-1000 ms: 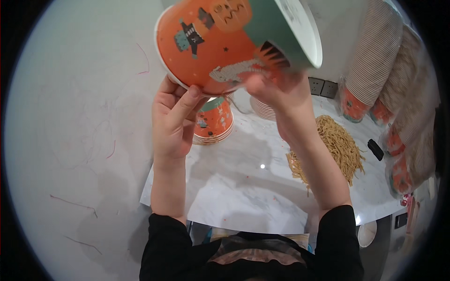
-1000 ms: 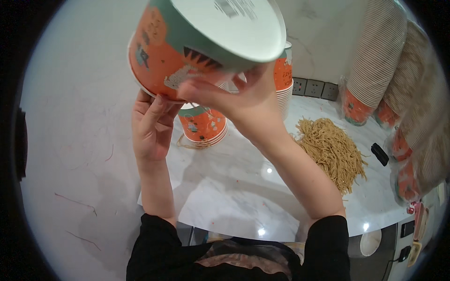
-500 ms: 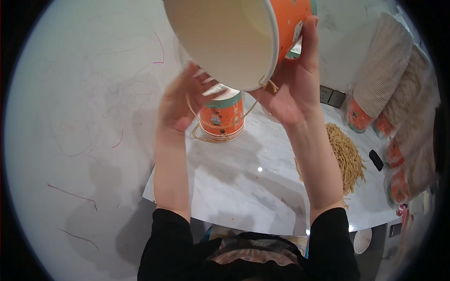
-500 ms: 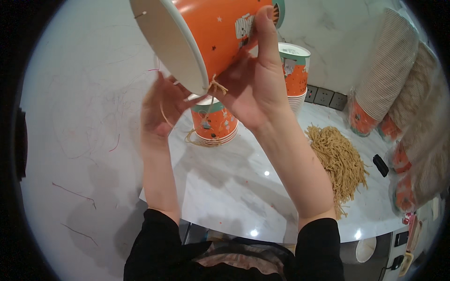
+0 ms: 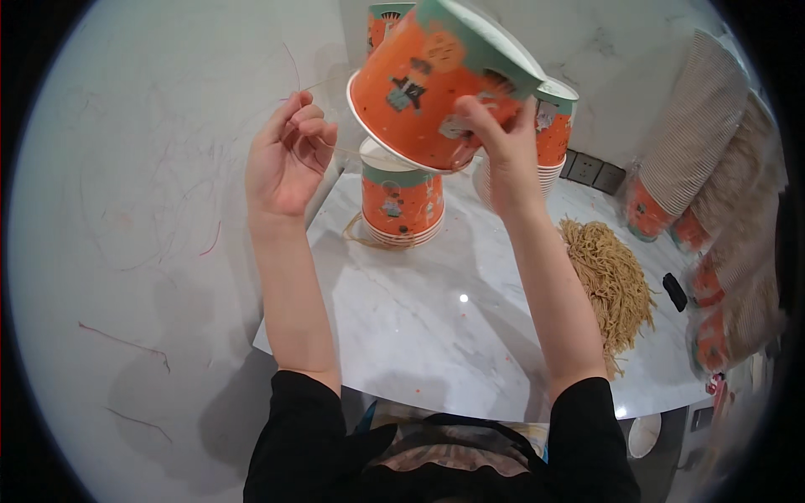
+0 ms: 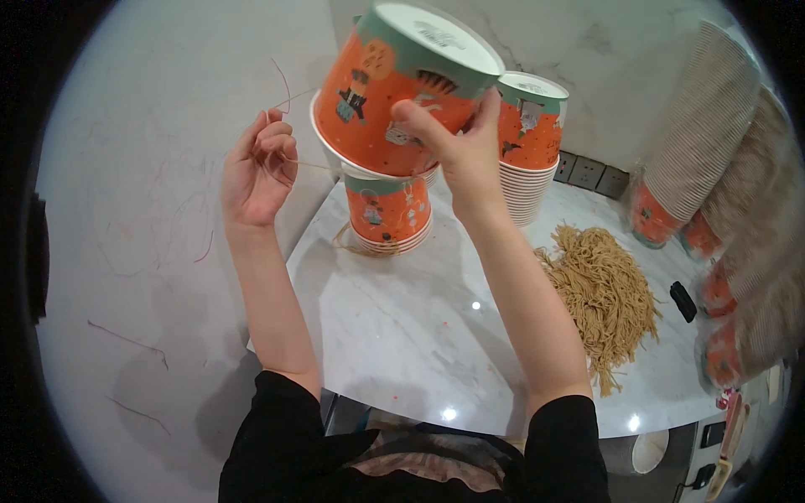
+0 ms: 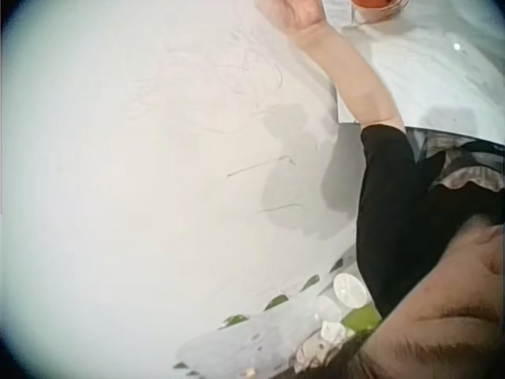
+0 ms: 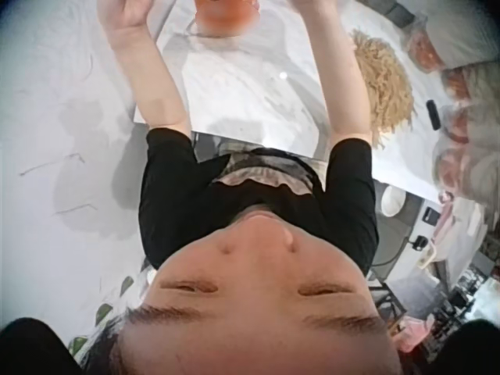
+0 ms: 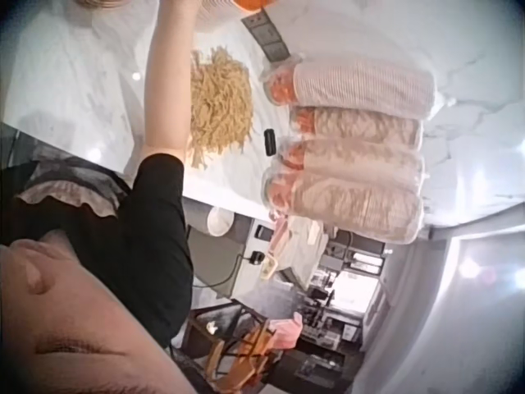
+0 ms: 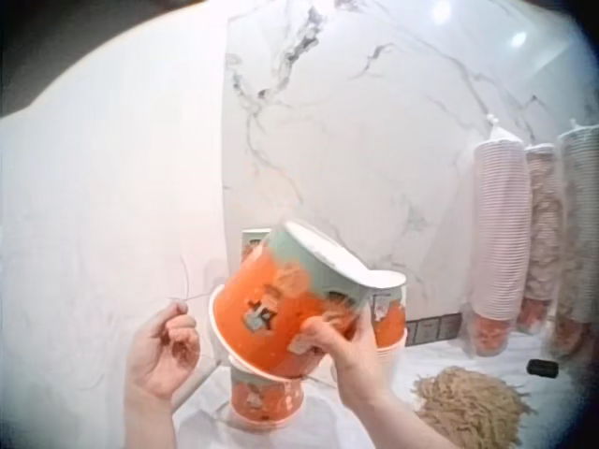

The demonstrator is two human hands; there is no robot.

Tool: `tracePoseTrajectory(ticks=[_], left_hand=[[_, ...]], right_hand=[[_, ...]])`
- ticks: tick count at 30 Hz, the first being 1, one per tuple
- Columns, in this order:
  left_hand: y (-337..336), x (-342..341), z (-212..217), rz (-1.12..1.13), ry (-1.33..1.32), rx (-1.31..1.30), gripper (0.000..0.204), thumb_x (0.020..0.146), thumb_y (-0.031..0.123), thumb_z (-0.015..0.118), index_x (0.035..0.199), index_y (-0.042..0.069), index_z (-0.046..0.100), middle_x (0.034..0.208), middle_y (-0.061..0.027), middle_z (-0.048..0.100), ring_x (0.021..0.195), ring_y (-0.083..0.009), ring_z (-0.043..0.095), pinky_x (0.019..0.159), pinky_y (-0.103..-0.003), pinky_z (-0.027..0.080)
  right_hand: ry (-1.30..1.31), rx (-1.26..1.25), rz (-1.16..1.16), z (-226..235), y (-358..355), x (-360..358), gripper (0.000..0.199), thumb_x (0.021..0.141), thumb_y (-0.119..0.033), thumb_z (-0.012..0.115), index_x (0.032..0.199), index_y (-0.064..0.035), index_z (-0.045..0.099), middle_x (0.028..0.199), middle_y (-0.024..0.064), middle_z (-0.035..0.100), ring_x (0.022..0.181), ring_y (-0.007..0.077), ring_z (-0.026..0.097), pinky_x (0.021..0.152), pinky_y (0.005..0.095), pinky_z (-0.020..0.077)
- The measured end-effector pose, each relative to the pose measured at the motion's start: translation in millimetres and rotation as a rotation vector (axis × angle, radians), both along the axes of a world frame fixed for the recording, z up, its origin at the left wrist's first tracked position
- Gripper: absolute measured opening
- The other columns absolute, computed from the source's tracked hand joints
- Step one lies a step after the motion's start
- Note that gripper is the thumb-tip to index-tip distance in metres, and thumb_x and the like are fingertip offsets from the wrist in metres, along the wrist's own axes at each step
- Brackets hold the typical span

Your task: Tying decorative or functional strings onto printed paper buckets.

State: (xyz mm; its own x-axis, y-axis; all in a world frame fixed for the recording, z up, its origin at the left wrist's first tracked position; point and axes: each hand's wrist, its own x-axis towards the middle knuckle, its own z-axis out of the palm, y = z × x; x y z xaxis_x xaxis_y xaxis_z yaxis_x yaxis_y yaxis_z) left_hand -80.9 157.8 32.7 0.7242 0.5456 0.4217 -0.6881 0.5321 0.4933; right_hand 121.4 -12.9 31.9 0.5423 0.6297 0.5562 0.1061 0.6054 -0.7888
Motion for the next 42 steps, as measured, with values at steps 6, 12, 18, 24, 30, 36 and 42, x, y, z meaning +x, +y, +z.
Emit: tracePoseTrajectory(ticks=[6,12,18,24,30,36,42], left_hand=[[2.0,12.2,-4.3,0.473,0.404,0.184,0.046,0.097,0.020,0.069,0.134,-0.001,0.050,0.092,-0.0013,0.060,0.084,-0.0108,0.061,0.084,-0.037,0.062],[-3.7,26.2,-12.7,0.855,0.732,0.459,0.073,0.090,0.012,0.075,0.149,-0.007,0.037,0.100,-0.0049,0.064,0.092,-0.0125,0.062,0.081,-0.034,0.058],[11.2,29.9,-21.9,0.789,0.880,0.640,0.066,0.091,0.010,0.073,0.148,-0.005,0.042,0.097,-0.0042,0.066,0.084,-0.0108,0.061,0.076,-0.030,0.054],[20.5,32.2,-30.8,0.783,0.957,0.815,0.053,0.092,0.015,0.072,0.138,-0.007,0.056,0.089,-0.0029,0.066,0.076,-0.0086,0.060,0.070,-0.027,0.053],[7.7,28.9,-21.7,0.581,1.299,1.104,0.054,0.090,0.020,0.075,0.134,-0.008,0.059,0.089,-0.0068,0.067,0.077,-0.0130,0.065,0.070,-0.028,0.054],[29.4,27.6,-42.9,0.659,1.270,1.215,0.051,0.085,0.009,0.073,0.131,-0.009,0.060,0.090,-0.0108,0.068,0.078,-0.0173,0.067,0.072,-0.032,0.055],[25.8,28.8,-40.5,0.594,1.494,1.287,0.049,0.083,0.010,0.071,0.129,-0.003,0.062,0.104,-0.0144,0.074,0.086,-0.0213,0.073,0.078,-0.036,0.056]], right_hand=[[-0.124,-0.022,-0.169,-25.8,64.0,0.3,0.116,0.066,-0.035,0.097,0.149,0.0036,0.025,0.140,0.0180,0.050,0.130,0.0264,0.054,0.107,0.0405,0.0493],[-0.319,-0.124,-0.423,-45.2,90.9,-13.9,0.127,0.055,-0.053,0.096,0.148,0.0038,0.031,0.139,0.0228,0.050,0.132,0.0367,0.049,0.111,0.0479,0.0414],[-0.398,-0.237,-0.504,-59.8,95.3,-9.1,0.130,0.054,-0.055,0.096,0.149,0.0024,0.028,0.144,0.0224,0.045,0.135,0.0373,0.047,0.112,0.0482,0.0413],[-0.341,-0.270,-0.445,-81.9,100.1,-5.7,0.132,0.053,-0.055,0.096,0.150,0.0015,0.027,0.144,0.0233,0.044,0.137,0.0377,0.045,0.112,0.0478,0.0408],[-0.326,-0.334,-0.397,-117.5,93.6,2.6,0.133,0.053,-0.054,0.096,0.152,0.0015,0.025,0.145,0.0243,0.044,0.136,0.0380,0.046,0.112,0.0476,0.0410],[-0.283,-0.350,-0.350,-139.2,95.3,2.0,0.136,0.054,-0.056,0.095,0.153,0.0006,0.021,0.147,0.0251,0.041,0.138,0.0393,0.044,0.112,0.0493,0.0410],[-0.361,-0.448,-0.440,-147.6,89.9,0.0,0.140,0.055,-0.059,0.094,0.156,-0.0022,0.016,0.148,0.0250,0.040,0.139,0.0402,0.042,0.112,0.0508,0.0394]])
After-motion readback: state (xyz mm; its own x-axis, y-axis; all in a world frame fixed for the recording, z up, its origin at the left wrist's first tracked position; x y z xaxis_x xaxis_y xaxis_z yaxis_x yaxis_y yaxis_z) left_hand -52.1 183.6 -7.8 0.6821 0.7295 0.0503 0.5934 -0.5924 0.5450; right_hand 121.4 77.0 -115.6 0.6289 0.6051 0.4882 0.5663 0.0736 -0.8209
